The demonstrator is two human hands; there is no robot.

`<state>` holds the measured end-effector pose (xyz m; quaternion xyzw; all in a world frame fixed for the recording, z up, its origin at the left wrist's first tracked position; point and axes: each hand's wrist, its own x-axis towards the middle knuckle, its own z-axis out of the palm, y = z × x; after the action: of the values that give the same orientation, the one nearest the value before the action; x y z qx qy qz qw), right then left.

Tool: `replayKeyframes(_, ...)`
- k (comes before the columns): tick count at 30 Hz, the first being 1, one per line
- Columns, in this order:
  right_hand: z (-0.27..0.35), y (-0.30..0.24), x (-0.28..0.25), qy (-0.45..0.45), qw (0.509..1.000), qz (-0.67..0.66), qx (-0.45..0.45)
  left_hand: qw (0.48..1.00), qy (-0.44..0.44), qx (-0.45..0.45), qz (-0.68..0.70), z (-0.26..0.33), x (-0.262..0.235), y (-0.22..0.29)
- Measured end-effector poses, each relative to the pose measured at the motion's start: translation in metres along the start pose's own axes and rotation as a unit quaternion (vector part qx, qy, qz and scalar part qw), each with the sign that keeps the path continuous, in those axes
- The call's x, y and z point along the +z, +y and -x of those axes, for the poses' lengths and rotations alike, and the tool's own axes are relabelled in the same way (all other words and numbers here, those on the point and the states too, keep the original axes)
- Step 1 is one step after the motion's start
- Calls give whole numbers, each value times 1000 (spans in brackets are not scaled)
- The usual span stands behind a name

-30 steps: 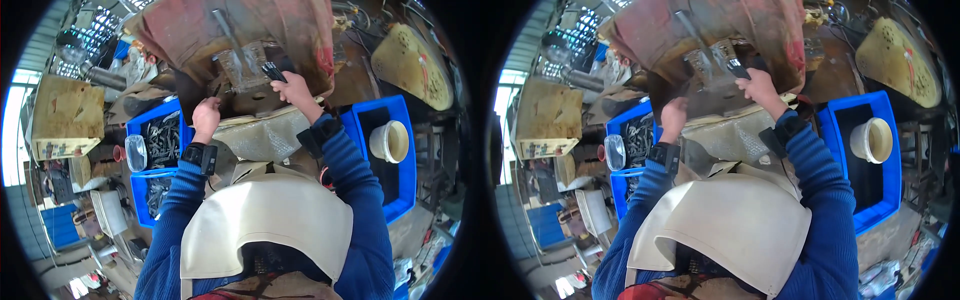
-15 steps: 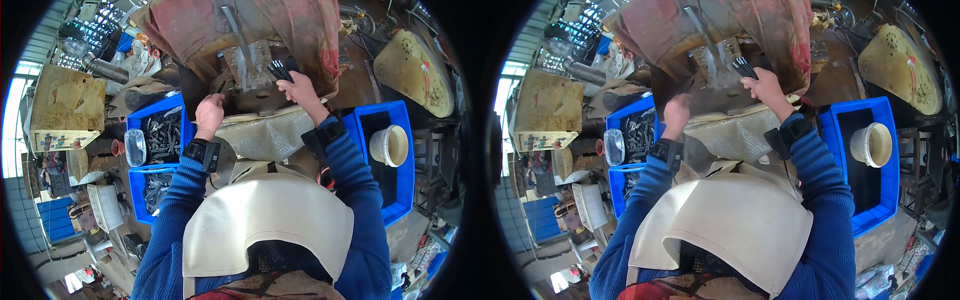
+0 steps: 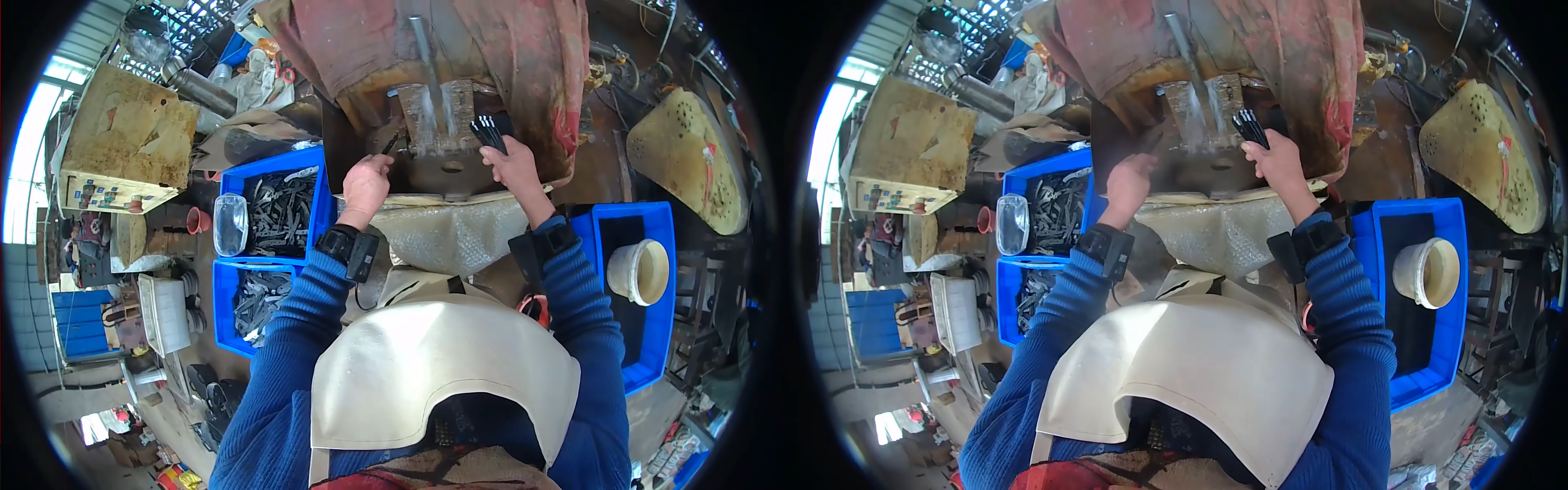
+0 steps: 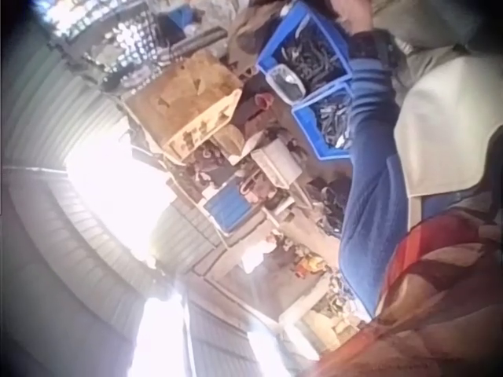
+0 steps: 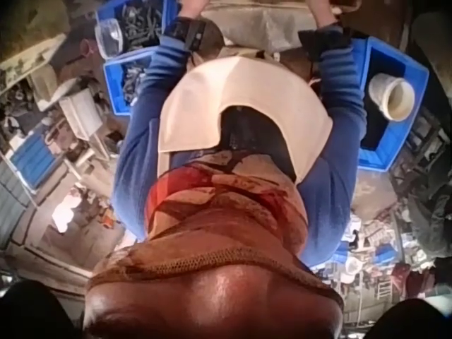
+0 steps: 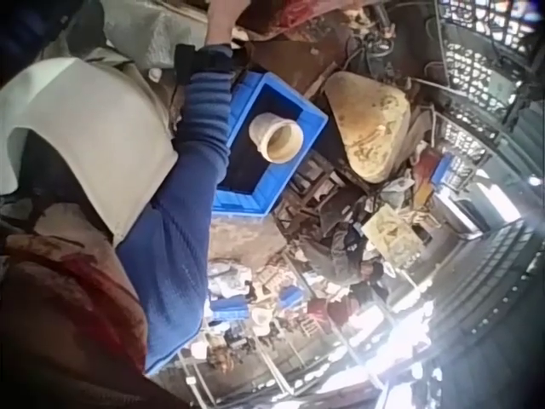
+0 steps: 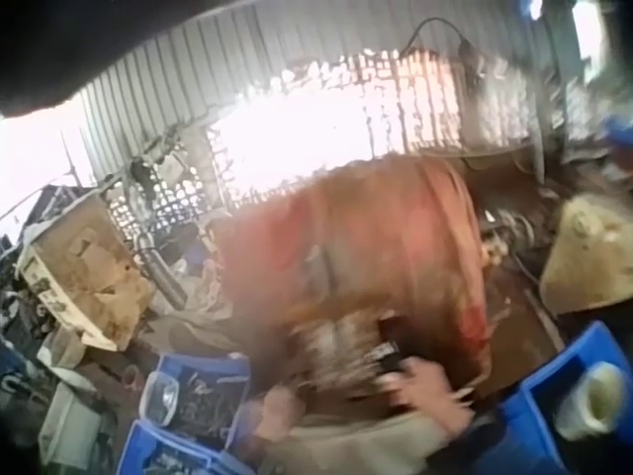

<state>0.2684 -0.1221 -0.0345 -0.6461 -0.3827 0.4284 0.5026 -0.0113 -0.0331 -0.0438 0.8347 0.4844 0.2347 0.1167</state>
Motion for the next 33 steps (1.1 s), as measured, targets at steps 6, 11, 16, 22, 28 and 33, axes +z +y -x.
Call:
replayKeyframes(6, 1, 5, 4, 24, 999, 13, -27, 974, 39, -67, 214, -27, -5, 7)
replayKeyframes(11, 2, 7, 5, 43, 999, -10, -25, 955, 209, 98, 185, -112, -37, 57)
replayKeyframes(16, 1, 7, 1, 50, 997, -36, -41, 952, 244, 118, 143, -186, -45, 90)
replayKeyframes(22, -5, 11, 2, 65, 995, -33, -61, 961, 207, 125, 135, -227, -27, 82)
replayKeyframes(28, -6, 20, 2, 103, 976, 93, -169, 959, 149, 111, 213, -229, -33, 81)
replayKeyframes(33, 2, 20, -4, 139, 958, 143, -205, 977, 69, 82, 185, -218, -33, 102)
